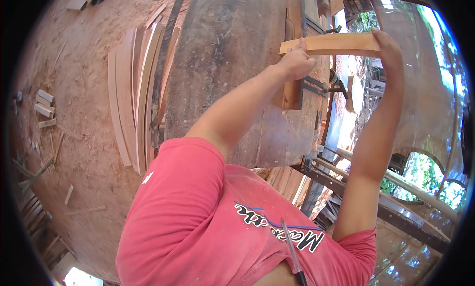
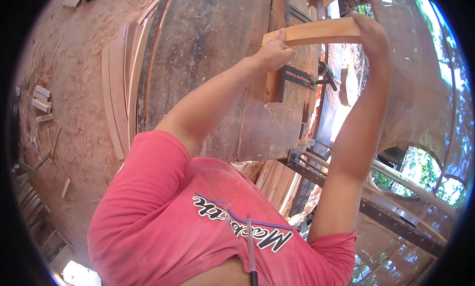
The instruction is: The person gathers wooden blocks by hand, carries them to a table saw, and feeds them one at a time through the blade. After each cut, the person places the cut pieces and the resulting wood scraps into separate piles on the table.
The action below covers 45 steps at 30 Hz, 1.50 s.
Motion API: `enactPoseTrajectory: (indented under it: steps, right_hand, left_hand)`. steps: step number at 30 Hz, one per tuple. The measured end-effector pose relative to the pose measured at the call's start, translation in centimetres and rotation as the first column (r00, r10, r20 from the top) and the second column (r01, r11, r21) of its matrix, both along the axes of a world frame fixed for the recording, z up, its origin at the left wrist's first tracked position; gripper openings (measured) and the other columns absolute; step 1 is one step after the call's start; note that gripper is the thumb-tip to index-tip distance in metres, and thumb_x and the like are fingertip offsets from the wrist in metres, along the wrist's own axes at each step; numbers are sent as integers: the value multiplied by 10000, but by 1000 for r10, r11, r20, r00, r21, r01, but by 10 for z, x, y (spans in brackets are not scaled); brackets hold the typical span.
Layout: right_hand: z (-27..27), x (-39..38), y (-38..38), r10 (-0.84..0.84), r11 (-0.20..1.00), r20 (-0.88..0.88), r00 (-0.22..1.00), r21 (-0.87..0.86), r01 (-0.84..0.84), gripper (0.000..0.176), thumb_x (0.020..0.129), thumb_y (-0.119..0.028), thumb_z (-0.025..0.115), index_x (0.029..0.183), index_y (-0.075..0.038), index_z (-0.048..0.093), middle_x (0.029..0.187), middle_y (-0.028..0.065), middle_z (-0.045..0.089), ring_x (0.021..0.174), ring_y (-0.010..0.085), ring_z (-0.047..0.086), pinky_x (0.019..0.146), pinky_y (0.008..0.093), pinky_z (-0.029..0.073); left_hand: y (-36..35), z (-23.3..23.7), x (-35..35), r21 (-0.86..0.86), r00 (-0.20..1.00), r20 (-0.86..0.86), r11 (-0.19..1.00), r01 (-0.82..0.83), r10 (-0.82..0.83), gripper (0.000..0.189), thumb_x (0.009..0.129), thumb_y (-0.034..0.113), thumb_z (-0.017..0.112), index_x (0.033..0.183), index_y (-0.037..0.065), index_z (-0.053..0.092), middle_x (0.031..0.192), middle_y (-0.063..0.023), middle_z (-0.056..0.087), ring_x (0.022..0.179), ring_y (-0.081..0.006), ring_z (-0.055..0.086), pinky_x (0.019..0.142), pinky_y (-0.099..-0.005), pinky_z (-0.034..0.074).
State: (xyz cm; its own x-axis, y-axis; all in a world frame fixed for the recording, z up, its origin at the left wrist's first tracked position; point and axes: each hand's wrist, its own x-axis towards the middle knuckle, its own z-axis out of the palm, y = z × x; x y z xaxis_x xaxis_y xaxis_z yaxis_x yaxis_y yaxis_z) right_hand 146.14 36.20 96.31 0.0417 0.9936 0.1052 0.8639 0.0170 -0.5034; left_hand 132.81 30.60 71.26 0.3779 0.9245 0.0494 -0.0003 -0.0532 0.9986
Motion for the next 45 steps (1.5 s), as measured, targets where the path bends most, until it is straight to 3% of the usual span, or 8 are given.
enactPoseTrajectory:
  steps: [9, 12, 17, 34, 37, 39, 42, 45]
  right_hand:
    - [-43, -28, -219, -283, 942, 200, 938, -124, 311, 514, 871, -396, 632, 1259, -61, 594, 871, 198, 680, 778, 299, 662, 721, 390, 501]
    - [-98, -40, -296, -241, 915, 285, 928, -251, 315, 687, 788, -358, 708, 1372, -74, 484, 920, 246, 686, 848, 402, 682, 743, 468, 525]
    - [-187, -46, -376, -299, 850, 229, 926, -378, 368, 626, 764, -273, 707, 1302, -15, 519, 1019, 278, 664, 944, 456, 638, 822, 500, 497]
    - [-243, -44, -447, -406, 909, -339, 849, -242, 338, 492, 836, -330, 693, 1152, 14, 537, 1058, 244, 606, 1005, 425, 575, 890, 459, 459]
    - [-263, -40, -454, -494, 867, -758, 427, -387, 315, 512, 843, -305, 695, 1189, 26, 510, 1055, 238, 607, 968, 427, 579, 891, 446, 463]
    - [-268, -41, -460, -533, 839, -716, 451, -380, 390, 570, 792, -269, 746, 1215, 25, 501, 1066, 216, 587, 993, 404, 566, 909, 443, 451]
    - [-265, -54, -467, -425, 880, -263, 866, 102, 463, 666, 722, -252, 803, 1251, 8, 494, 1087, 203, 556, 1036, 380, 540, 934, 446, 432]
    - [-266, -56, -480, -429, 900, -111, 897, 31, 434, 643, 719, -263, 798, 1231, 6, 518, 1096, 206, 545, 1072, 365, 531, 934, 441, 430]
  left_hand:
    - [-51, -46, 12, 20, 998, -10, 997, -70, 70, 727, 887, 306, 435, 1474, -84, 257, 1445, -260, 444, 1344, -353, 427, 1201, -451, 107]
    - [-68, -77, 1, 92, 913, -261, 933, 348, -315, 713, 901, 295, 431, 1474, -88, 249, 1453, -248, 443, 1345, -356, 430, 1200, -453, 112]
    - [-138, -61, -28, -9, 959, -164, 973, 231, -229, 468, 926, 275, 402, 1092, -94, 636, 1555, -281, 210, 1392, -404, 324, 1204, -478, 90]
    - [-216, -69, -26, 452, 911, -411, 862, 227, -25, 490, 950, 334, 524, 741, -86, 667, 1473, -389, 264, 1289, -491, 415, 1154, -493, 243]
    - [-216, -65, -29, 418, 908, -416, 878, 233, -43, 380, 886, 247, 605, 787, -119, 630, 1446, -421, 288, 1285, -501, 426, 1107, -501, 319]
    - [-218, -64, -31, 284, 996, -87, 958, 39, -15, 320, 824, 162, 643, 855, -149, 576, 1502, -392, 221, 1277, -497, 444, 1087, -441, 359]
    - [-220, -70, -39, 530, 954, -172, 839, -121, 246, 328, 801, 114, 635, 923, -174, 536, 1543, -355, 172, 1268, -483, 465, 1079, -396, 369]
    - [-234, -69, -49, 444, 952, -209, 889, -111, 223, 344, 877, 167, 606, 914, -172, 552, 1517, -344, 257, 1264, -489, 458, 1079, -407, 367]
